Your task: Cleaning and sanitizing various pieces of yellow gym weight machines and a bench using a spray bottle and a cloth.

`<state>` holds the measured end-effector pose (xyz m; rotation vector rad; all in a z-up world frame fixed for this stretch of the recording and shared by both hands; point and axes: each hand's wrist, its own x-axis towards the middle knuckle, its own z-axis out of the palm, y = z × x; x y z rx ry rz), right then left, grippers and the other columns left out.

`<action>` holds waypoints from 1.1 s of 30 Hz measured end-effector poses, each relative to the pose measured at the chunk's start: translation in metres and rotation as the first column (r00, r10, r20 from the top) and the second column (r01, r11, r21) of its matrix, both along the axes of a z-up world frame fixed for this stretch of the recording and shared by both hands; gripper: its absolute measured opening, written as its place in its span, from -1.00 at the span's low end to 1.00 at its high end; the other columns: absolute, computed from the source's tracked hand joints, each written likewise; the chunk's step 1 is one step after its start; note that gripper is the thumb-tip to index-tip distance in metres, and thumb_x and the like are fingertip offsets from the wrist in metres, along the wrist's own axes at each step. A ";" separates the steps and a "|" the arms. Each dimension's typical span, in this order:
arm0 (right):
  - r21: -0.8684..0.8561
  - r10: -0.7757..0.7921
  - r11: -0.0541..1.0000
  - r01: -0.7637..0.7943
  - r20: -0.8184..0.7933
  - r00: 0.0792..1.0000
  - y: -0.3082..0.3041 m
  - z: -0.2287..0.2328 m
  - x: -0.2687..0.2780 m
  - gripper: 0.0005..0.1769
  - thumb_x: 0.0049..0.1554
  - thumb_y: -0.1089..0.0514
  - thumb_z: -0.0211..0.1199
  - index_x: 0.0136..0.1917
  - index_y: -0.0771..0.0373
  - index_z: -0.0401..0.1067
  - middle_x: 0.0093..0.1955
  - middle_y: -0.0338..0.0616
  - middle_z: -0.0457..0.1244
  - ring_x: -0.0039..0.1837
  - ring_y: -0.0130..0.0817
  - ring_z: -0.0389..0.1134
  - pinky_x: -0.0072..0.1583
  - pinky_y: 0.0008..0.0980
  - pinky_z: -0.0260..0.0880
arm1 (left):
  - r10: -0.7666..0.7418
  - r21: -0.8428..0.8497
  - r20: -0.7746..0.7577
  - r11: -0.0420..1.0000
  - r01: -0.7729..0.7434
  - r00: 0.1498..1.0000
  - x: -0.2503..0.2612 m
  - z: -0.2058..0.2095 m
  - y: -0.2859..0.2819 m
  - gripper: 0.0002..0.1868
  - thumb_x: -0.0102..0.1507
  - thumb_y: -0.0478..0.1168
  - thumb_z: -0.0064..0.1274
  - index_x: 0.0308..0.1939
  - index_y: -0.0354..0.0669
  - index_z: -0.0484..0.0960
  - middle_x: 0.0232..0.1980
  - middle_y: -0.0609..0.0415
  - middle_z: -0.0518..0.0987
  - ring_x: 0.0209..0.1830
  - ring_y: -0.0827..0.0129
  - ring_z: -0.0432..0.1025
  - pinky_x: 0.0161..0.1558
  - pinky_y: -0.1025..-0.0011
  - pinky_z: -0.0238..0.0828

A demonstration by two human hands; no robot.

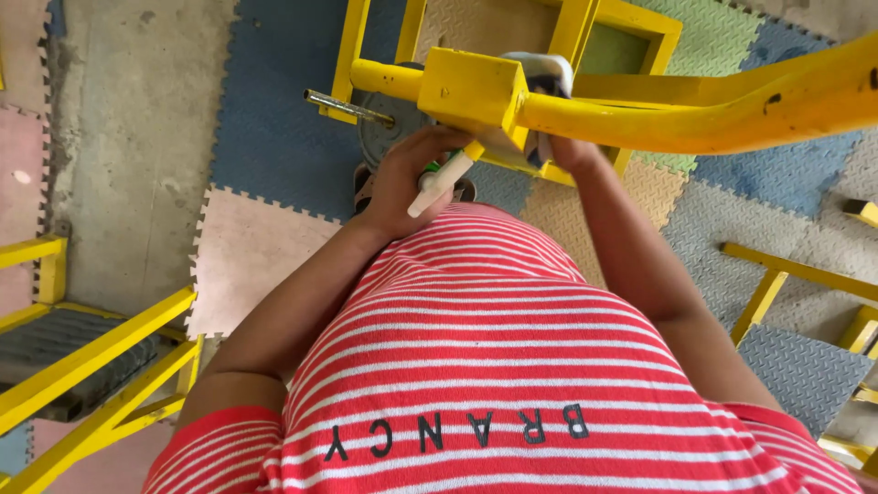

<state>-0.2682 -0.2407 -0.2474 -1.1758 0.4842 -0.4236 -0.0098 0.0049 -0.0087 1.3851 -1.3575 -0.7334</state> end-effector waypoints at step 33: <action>-0.093 0.022 0.995 -0.035 -0.134 0.991 -0.017 0.024 0.043 -0.44 0.33 -0.21 0.11 0.41 0.17 0.39 0.35 -0.19 0.33 0.35 -0.38 0.32 0.34 -0.32 0.36 | 0.016 0.052 -0.010 0.999 -0.015 1.000 0.028 -0.004 0.018 -0.42 0.20 -0.45 0.13 0.32 -0.13 0.47 0.29 -0.06 0.54 0.02 0.20 0.53 0.02 0.35 0.54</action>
